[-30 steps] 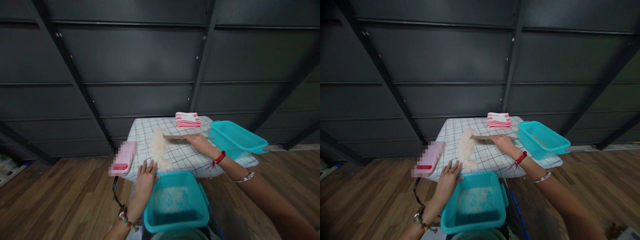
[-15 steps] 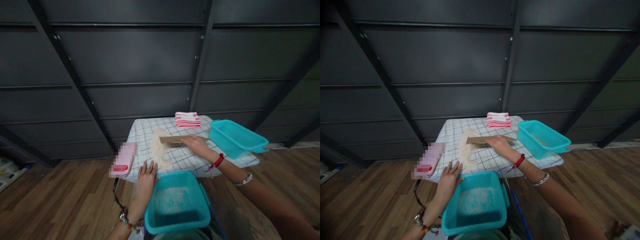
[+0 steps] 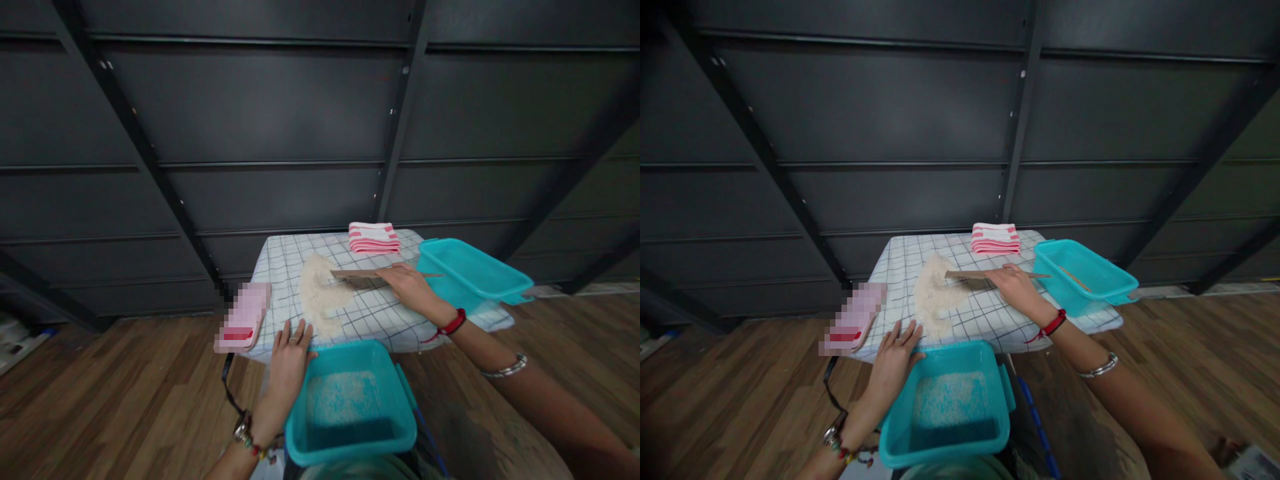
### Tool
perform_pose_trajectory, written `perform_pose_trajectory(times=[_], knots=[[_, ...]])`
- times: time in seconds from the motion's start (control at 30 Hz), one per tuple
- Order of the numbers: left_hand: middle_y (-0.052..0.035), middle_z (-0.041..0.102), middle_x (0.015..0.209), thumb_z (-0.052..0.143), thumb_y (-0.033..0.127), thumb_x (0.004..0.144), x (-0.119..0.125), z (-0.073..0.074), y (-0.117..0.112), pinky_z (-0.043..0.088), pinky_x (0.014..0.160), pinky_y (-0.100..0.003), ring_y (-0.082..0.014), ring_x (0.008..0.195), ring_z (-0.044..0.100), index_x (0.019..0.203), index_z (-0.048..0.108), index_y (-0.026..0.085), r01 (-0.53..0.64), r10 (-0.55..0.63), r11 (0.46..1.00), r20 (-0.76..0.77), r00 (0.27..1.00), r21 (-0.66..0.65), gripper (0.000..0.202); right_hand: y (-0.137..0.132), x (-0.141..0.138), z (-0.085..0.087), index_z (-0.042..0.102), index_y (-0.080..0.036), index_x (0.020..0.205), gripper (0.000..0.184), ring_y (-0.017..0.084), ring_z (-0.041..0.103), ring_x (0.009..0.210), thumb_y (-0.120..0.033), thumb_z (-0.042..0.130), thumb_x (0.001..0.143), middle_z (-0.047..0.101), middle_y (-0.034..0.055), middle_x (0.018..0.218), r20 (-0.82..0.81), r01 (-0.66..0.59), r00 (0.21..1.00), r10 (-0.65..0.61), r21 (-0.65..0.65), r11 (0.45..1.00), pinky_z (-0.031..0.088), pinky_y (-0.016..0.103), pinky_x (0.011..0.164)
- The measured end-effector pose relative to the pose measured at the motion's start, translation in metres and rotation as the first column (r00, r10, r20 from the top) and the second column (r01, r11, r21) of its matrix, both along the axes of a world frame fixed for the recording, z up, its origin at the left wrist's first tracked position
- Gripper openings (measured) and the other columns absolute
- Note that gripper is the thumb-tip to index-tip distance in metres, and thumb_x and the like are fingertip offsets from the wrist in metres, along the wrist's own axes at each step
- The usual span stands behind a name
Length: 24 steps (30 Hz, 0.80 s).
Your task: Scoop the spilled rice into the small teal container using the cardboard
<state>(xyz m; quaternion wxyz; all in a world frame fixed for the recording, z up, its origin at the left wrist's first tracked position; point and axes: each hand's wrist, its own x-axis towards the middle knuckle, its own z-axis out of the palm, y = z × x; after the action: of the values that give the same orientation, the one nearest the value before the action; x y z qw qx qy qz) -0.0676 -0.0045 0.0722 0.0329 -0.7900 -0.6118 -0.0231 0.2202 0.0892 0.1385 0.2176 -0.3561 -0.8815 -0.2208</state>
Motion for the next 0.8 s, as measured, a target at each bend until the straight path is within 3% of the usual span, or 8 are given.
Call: perform_pose_trajectory(times=[0.17,0.3,0.53,0.8], knots=[[-0.0106,0.049,0.138,0.056,0.022,0.085,-0.002,-0.004,0.001,0.04,0.101,-0.05,-0.033,0.131,0.039,0.133,0.048,0.023,0.019,-0.019,1.0,0.011,1.0,0.018,0.048,-0.014,-0.007,-0.003,0.066,-0.015,0.101,0.046,0.019,0.066,0.087,0.005,0.041,0.067,0.072,0.0085,0.096,0.034,-0.035,0.999,0.038,-0.08,0.996,0.05,0.035,0.081],[-0.0109,0.051,0.137,0.055,0.023,0.086,-0.004,-0.006,0.001,0.04,0.101,-0.05,-0.0332,0.13,0.041,0.132,0.049,0.023,0.035,-0.036,0.998,0.025,0.999,0.049,0.047,-0.026,-0.002,0.003,0.065,-0.014,0.103,0.048,0.019,0.065,0.085,0.005,0.041,0.067,0.072,0.0084,0.095,0.035,-0.082,0.996,0.084,-0.061,0.995,0.05,0.034,0.081],[-0.0108,0.051,0.137,0.057,0.024,0.085,-0.003,-0.005,0.0,0.04,0.101,-0.05,-0.0336,0.13,0.04,0.132,0.049,0.022,0.02,-0.021,0.999,0.022,1.0,0.038,0.048,-0.018,-0.001,0.006,0.064,-0.011,0.101,0.044,0.02,0.065,0.078,0.006,0.039,0.069,0.072,0.0109,0.091,0.061,0.066,0.996,-0.064,-0.037,0.997,0.05,0.035,0.078],[-0.0112,0.051,0.137,0.058,0.023,0.084,-0.001,-0.001,0.0,0.041,0.1,-0.049,-0.0347,0.13,0.041,0.132,0.05,0.021,0.021,-0.022,0.999,0.017,1.0,0.035,0.048,-0.032,-0.007,-0.002,0.065,-0.012,0.1,0.045,0.019,0.066,0.085,0.005,0.039,0.067,0.072,0.0098,0.092,0.056,-0.06,0.996,0.065,-0.079,0.995,0.049,0.034,0.083]])
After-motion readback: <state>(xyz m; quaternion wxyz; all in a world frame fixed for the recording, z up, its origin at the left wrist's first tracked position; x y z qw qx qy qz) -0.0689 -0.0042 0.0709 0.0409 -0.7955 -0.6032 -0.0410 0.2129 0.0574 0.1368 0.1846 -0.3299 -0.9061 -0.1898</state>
